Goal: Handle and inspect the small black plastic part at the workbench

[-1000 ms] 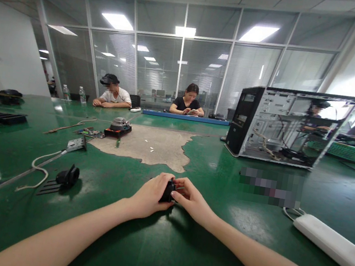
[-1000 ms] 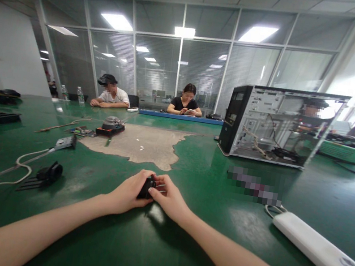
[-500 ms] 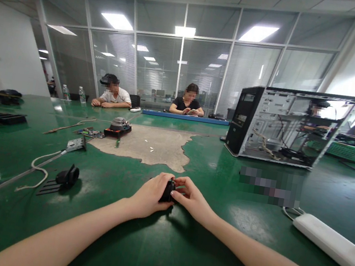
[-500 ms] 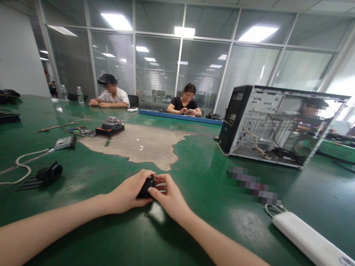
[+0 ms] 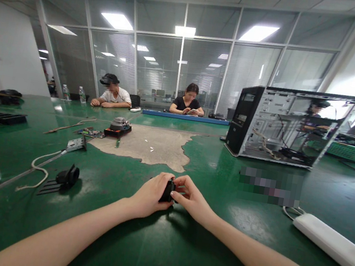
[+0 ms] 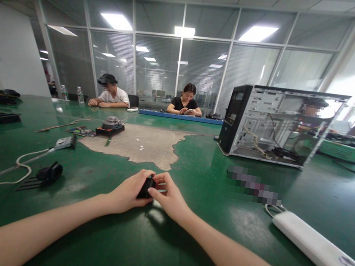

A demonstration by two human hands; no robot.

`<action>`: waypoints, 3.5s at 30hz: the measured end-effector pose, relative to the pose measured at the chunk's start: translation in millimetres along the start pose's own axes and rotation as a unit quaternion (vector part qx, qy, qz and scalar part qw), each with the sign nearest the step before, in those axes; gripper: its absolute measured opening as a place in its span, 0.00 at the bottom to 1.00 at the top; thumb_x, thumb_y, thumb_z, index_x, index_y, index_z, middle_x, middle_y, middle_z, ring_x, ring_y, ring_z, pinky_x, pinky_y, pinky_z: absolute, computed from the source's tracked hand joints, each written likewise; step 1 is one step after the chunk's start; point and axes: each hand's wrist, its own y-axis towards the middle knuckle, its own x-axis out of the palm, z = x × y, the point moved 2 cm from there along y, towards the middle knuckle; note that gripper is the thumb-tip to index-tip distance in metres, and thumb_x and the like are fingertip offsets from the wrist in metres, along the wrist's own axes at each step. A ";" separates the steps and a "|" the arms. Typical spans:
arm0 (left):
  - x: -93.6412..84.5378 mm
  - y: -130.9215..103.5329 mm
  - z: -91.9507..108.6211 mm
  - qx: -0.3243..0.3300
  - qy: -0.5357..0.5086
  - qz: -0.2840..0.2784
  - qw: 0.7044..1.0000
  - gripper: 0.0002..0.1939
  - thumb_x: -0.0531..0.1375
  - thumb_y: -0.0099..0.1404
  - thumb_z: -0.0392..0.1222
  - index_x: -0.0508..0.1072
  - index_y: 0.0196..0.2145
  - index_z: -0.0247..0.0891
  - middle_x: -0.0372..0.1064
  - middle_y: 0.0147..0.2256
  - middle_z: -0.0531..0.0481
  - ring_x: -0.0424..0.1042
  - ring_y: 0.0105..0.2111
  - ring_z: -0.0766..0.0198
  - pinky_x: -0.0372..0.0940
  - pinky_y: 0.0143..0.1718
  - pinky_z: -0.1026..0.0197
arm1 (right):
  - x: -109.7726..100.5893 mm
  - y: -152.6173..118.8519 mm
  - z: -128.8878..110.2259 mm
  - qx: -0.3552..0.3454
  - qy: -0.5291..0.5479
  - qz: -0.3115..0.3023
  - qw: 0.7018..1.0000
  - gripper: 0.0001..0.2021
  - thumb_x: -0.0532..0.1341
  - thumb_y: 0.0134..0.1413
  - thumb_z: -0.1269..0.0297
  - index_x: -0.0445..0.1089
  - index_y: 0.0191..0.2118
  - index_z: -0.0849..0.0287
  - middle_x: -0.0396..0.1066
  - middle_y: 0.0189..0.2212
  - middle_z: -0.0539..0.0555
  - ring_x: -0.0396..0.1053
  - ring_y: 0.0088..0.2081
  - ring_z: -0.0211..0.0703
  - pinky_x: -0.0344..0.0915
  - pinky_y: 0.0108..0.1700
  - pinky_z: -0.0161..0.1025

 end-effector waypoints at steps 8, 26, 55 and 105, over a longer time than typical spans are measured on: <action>0.0 -0.4 -0.7 -0.002 -0.009 -0.005 1.000 0.29 0.60 0.51 0.38 0.51 0.48 0.41 0.57 0.44 0.45 0.62 0.43 0.55 0.60 0.43 0.51 | -0.1 -2.5 -7.2 -0.005 0.021 -0.015 1.000 0.12 0.61 0.45 0.64 0.59 0.36 0.56 0.62 0.36 0.50 0.65 0.40 0.40 0.64 0.39 0.38; 0.0 -0.3 -1.0 -0.003 -0.001 -0.005 1.000 0.30 0.60 0.51 0.38 0.51 0.49 0.39 0.57 0.45 0.44 0.62 0.43 0.55 0.60 0.43 0.52 | 0.3 -2.6 -3.3 -0.031 -0.006 0.003 0.999 0.10 0.60 0.46 0.63 0.61 0.36 0.56 0.61 0.37 0.51 0.64 0.41 0.41 0.66 0.37 0.37; 0.1 -0.3 -1.4 -0.004 -0.018 -0.004 1.000 0.29 0.60 0.51 0.38 0.52 0.49 0.41 0.57 0.45 0.45 0.62 0.43 0.55 0.60 0.43 0.51 | 1.4 -1.5 -5.0 -0.004 0.001 -0.007 1.000 0.12 0.61 0.45 0.64 0.60 0.37 0.56 0.63 0.37 0.51 0.66 0.40 0.41 0.66 0.38 0.39; 0.6 -0.3 -1.3 -0.004 -0.005 -0.002 1.000 0.29 0.60 0.51 0.38 0.52 0.48 0.40 0.57 0.44 0.45 0.62 0.42 0.55 0.60 0.42 0.52 | 0.1 -1.2 -4.1 -0.003 -0.002 -0.009 1.000 0.11 0.60 0.46 0.67 0.59 0.38 0.57 0.63 0.37 0.51 0.66 0.41 0.41 0.65 0.38 0.38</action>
